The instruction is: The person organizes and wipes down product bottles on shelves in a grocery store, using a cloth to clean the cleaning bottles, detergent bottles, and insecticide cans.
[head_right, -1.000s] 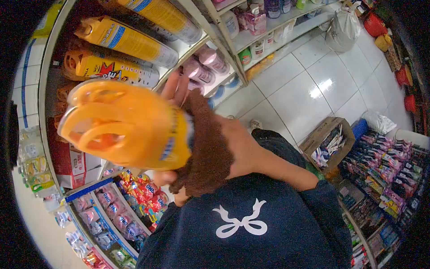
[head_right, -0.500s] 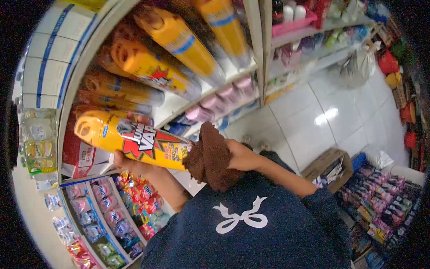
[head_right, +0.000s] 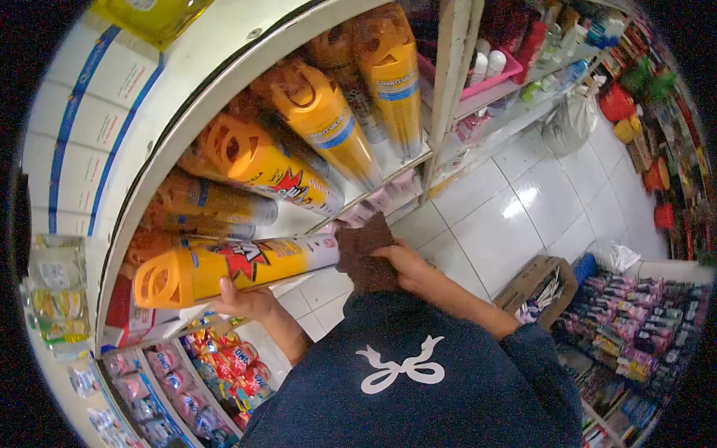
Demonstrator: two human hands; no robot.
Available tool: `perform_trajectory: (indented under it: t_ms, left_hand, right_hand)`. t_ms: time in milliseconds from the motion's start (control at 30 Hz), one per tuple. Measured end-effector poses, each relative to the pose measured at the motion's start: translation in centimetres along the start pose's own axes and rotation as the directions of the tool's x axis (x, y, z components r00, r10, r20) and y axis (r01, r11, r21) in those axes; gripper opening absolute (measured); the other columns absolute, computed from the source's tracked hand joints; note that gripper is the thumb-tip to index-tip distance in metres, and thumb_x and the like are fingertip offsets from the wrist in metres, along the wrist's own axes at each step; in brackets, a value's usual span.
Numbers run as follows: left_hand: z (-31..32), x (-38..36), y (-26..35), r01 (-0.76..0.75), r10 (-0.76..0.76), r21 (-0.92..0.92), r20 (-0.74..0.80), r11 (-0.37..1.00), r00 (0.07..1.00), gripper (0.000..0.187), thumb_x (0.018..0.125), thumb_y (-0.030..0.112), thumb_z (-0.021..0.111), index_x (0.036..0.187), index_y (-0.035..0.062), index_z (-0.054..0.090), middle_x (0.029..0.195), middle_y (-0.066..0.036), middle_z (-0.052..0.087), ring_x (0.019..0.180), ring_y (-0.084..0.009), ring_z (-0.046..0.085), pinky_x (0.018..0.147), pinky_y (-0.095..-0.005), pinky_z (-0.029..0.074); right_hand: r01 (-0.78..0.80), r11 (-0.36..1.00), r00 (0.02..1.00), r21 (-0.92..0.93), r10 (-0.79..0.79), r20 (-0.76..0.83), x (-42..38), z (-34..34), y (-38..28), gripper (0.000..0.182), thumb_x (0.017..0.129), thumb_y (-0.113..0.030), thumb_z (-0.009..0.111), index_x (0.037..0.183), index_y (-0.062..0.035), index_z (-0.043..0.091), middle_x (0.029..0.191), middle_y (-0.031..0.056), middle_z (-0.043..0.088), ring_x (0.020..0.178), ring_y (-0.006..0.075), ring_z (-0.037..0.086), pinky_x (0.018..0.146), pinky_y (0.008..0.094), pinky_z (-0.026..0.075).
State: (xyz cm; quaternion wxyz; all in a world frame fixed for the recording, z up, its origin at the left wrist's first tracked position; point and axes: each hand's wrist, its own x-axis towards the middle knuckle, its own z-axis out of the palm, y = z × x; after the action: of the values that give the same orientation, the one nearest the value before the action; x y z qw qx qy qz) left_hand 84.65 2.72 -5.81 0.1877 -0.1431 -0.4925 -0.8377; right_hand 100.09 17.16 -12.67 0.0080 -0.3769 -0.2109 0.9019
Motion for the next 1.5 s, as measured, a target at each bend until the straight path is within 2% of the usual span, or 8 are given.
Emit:
perform_trajectory:
  t_ms: [67,200,433,600,833,1133,1233,1500]
  left_hand:
    - [-0.2,0.6,-1.6,-0.085,0.086,0.244,0.007,0.966,0.996,0.037,0.066,0.003,0.063,0.099,-0.0057,0.047,0.092,-0.015,0.055,0.075,-0.0217,0.057,0.068,-0.0343,0.049]
    - [0.2,0.8,-3.2,-0.089,0.042,0.605,0.091,0.791,0.995,0.056,0.058,-0.002,0.069,0.107,-0.0081,0.042,0.104,-0.019,0.051,0.088,-0.0236,0.055,0.077,-0.0349,0.048]
    - [0.3,2.4,-6.6,-0.314,0.308,0.271,0.065,0.91,0.949,0.056,0.064,-0.004,0.065,0.113,-0.0063,0.037,0.105,-0.018,0.05,0.084,-0.0217,0.054,0.074,-0.0305,0.048]
    - [0.3,3.6,-7.0,-0.171,0.115,0.398,0.16,0.901,0.98,0.066,0.065,-0.004,0.064,0.121,-0.0047,0.03,0.111,-0.018,0.047,0.091,-0.0215,0.051,0.078,-0.0319,0.044]
    - [0.3,4.9,-7.8,-0.318,0.27,0.18,0.244,0.931,0.931,0.07,0.064,0.005,0.065,0.123,0.0,0.027,0.114,-0.016,0.043,0.098,-0.0247,0.047,0.086,-0.0369,0.039]
    - [-0.6,5.1,-6.6,-0.351,0.31,0.155,0.236,0.923,0.921,0.058,0.069,0.022,0.049,0.116,-0.0045,0.03,0.113,-0.017,0.04,0.102,-0.0274,0.044,0.09,-0.0403,0.035]
    - [-1.8,4.5,-6.0,-0.38,0.356,0.168,0.156,0.91,0.921,0.057,0.069,0.022,0.049,0.117,-0.0018,0.03,0.11,-0.016,0.04,0.101,-0.0251,0.043,0.087,-0.0362,0.035]
    - [-1.9,1.6,-4.3,-0.229,0.226,0.116,0.036,0.967,0.973,0.065,0.07,0.025,0.051,0.12,-0.0024,0.02,0.112,-0.013,0.032,0.098,-0.0204,0.035,0.079,-0.0295,0.033]
  right_hand:
    - [-0.034,0.99,0.999,0.137,0.037,-0.019,0.0,-1.7,0.4,0.034,0.076,-0.005,0.052,0.107,0.0055,0.044,0.1,0.0186,0.054,0.087,0.0305,0.057,0.075,0.0429,0.05]
    - [-0.002,0.926,0.996,0.377,0.035,-0.079,1.1,-5.8,1.8,0.032,0.079,-0.008,0.05,0.107,0.004,0.044,0.1,0.0187,0.054,0.089,0.0316,0.056,0.077,0.0434,0.049]
    - [0.205,0.862,0.964,0.463,-0.095,-0.248,0.2,-7.3,3.5,0.032,0.077,-0.019,0.052,0.105,-0.0042,0.05,0.098,0.0123,0.056,0.088,0.0271,0.055,0.08,0.0413,0.045]
    - [0.279,0.776,0.946,0.566,-0.12,-0.301,1.0,-10.4,6.0,0.031,0.078,-0.02,0.051,0.105,-0.0054,0.05,0.098,0.0114,0.057,0.089,0.0273,0.054,0.08,0.0419,0.044]
    - [0.38,0.88,0.851,0.285,-0.212,-0.481,1.8,-10.6,7.7,0.032,0.079,-0.017,0.047,0.108,-0.0039,0.047,0.099,0.0106,0.055,0.088,0.0263,0.054,0.079,0.0397,0.045]
    - [0.764,0.579,0.413,-0.284,-0.777,-0.475,-0.2,-3.0,0.1,0.031,0.087,-0.013,0.036,0.116,-0.0011,0.04,0.109,0.009,0.05,0.102,0.0189,0.046,0.089,0.0304,0.037]
    - [0.851,0.107,-0.085,-0.515,-0.938,-0.335,-2.2,1.7,-4.7,0.039,0.075,0.0,0.043,0.114,-0.0002,0.041,0.105,0.0106,0.05,0.096,0.0202,0.05,0.085,0.0301,0.039]
    - [0.151,-0.573,-0.412,-0.805,-0.777,0.476,-3.8,10.0,-16.5,0.079,0.059,-0.015,0.065,0.121,0.0109,0.023,0.121,0.0299,0.03,0.109,0.0423,0.034,0.092,0.0446,0.028]
